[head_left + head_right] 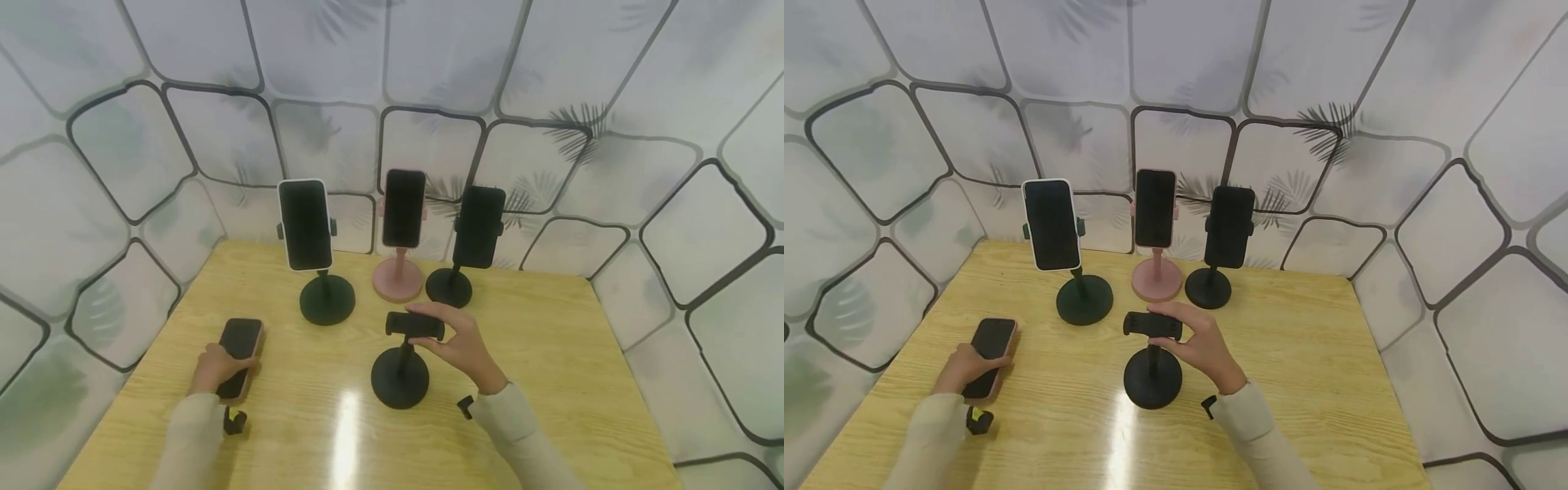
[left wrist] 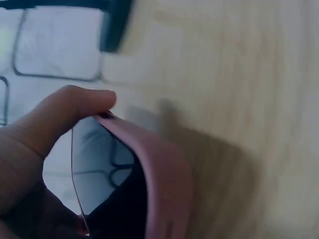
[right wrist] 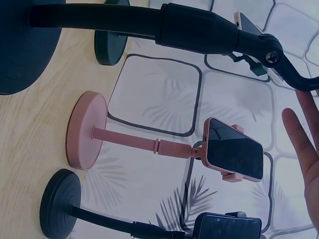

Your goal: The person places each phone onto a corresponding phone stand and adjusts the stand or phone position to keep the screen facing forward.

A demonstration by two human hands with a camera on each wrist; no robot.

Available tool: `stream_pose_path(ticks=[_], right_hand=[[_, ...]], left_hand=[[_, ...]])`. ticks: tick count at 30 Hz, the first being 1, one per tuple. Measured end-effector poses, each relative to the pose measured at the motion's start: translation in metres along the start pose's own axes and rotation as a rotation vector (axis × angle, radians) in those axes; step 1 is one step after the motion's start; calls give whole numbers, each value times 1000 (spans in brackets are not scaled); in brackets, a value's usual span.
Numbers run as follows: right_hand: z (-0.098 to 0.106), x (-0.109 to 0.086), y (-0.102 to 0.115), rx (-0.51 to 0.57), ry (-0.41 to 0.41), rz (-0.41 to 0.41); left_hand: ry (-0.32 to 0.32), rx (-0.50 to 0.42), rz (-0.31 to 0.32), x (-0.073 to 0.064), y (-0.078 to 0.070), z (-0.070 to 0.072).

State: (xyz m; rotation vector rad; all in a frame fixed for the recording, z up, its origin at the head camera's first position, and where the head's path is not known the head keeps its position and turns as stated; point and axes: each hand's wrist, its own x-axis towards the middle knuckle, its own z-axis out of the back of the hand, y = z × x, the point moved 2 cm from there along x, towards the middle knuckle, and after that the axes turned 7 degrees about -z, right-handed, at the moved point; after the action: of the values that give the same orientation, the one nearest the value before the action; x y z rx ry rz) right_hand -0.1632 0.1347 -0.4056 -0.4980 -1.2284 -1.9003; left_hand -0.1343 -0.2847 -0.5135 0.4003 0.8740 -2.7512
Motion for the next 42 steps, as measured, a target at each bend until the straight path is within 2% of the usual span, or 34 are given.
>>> stream_pose_path(ticks=[2, 5, 10, 13, 15, 20, 22, 27, 35, 42], right_hand=[[0, 0, 0, 3, 1, 10], [0, -1, -1, 4, -3, 20], [0, -1, -1, 2, -10, 8], [1, 0, -1, -3, -15, -10], [3, 1, 0, -9, -20, -17], [5, 0, 0, -17, -24, -21], [5, -1, 0, -17, -38, -15], [3, -3, 0, -8, -74, -9], [1, -2, 2, -36, -104, -8], [4, -3, 1, -90, -133, 18]], left_hand=[[26, -81, -24, -7, -16, -1], [46, -238, -102, -25, -51, -1], [25, -381, -338, -67, -126, 7], [-28, -429, -461, -90, -169, 9], [-90, -433, -541, -102, -193, 5], [-290, -353, -709, -118, -238, -12], [-356, -318, -738, -120, -250, -20], [-438, -317, -735, -120, -267, -37], [-456, -291, -685, -121, -279, -58], [-482, -201, -667, -117, -286, -65]])
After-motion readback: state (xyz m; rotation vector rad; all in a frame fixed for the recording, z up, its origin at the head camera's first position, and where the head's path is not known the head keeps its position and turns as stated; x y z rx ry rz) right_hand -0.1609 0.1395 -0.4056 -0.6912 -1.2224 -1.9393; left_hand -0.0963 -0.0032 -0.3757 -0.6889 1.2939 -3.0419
